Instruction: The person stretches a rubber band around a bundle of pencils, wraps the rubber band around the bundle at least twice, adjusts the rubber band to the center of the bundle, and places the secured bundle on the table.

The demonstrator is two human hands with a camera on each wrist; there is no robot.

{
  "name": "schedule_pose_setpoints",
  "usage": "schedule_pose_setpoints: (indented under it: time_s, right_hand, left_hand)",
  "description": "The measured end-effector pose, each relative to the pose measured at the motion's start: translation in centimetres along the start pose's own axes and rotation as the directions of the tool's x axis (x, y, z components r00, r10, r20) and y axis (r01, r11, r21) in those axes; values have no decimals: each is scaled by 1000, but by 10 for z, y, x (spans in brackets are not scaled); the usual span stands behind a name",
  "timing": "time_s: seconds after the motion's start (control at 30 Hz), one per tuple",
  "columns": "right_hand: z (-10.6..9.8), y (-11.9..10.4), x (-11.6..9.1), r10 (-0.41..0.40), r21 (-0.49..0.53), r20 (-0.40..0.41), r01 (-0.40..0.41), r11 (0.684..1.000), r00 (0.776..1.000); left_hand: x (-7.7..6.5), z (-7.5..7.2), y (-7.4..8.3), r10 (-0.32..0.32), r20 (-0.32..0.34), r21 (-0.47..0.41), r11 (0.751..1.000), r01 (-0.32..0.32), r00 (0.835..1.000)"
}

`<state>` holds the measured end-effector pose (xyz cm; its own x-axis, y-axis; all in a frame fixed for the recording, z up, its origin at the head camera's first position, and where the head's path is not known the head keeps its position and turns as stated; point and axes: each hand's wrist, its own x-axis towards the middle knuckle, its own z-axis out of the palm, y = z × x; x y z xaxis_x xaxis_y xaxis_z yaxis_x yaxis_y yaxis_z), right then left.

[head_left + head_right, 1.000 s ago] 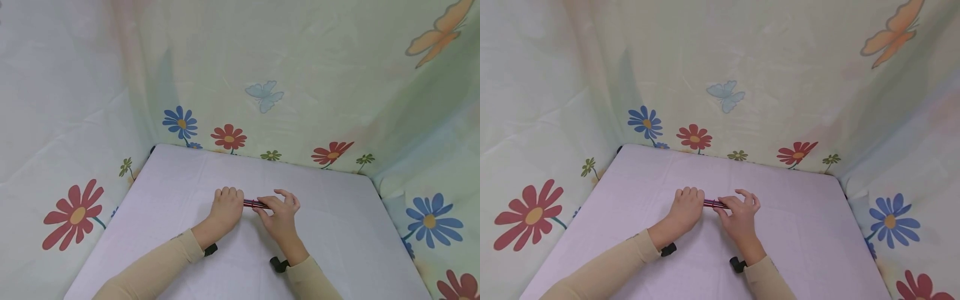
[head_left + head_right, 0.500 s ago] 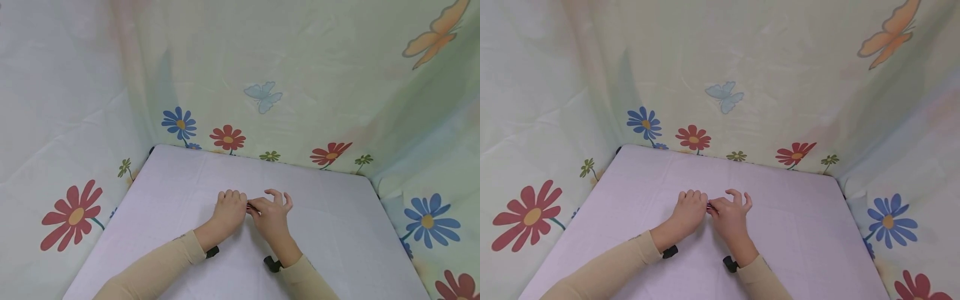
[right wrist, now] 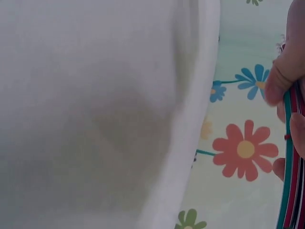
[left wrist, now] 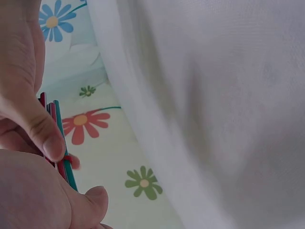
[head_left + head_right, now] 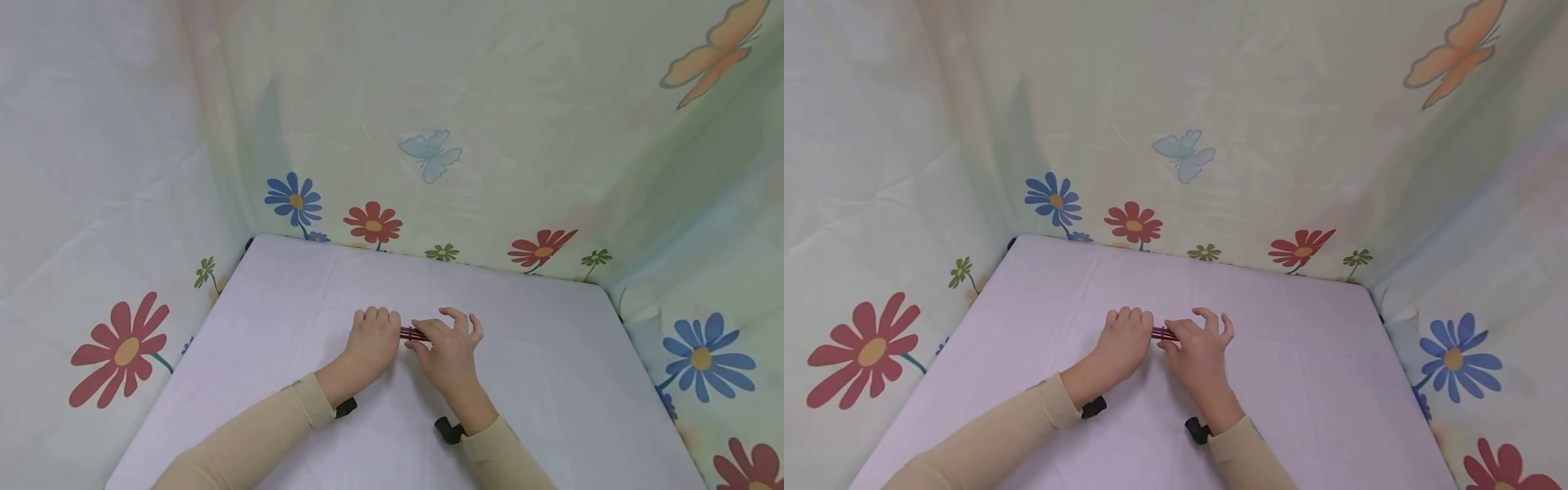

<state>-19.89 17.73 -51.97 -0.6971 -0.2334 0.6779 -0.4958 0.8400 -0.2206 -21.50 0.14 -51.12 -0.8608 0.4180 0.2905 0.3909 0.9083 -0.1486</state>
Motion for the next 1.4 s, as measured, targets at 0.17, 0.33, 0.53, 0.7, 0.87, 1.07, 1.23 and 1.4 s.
schedule_pose_setpoints:
  time_s: [0.17, 0.33, 0.53, 0.7, 0.87, 1.07, 1.23, 1.4]
  right_hand:
    - [-4, 6, -1, -4, 35, -41, 5, 999, 999]
    - [-2, 4, 0, -31, 58, -42, 34, 998, 999]
    - [1, -3, 2, -29, 27, -67, 31, 999, 997]
    - [2, -6, 1, -30, -10, -41, 30, 1000, 999]
    - [1, -2, -2, 46, -83, 47, -42, 996, 998]
    - [-4, 2, 0, 113, -137, 130, -95, 986, 985]
    - [-9, -2, 3, 132, -150, 167, -107, 983, 977]
    - [-9, -4, 3, 146, -194, 189, -108, 975, 971]
  left_hand:
    - [1, -5, -1, -6, 25, 0, 1000, 6, 1000]
    - [2, -6, 3, 2, 2, -13, 1000, -2, 1000]
    - [2, -5, 8, -3, -57, 0, 1000, 3, 998]
    - [1, -1, 8, -2, -30, 9, 1000, 2, 1000]
    - [3, 1, 3, 3, -7, 10, 1000, -3, 1000]
    - [6, -1, -5, -8, -1, -16, 1000, 8, 1000]
    - [6, -3, -7, -4, 4, -65, 998, 4, 1000]
    - [2, -5, -7, -38, -8, -99, 994, 37, 999]
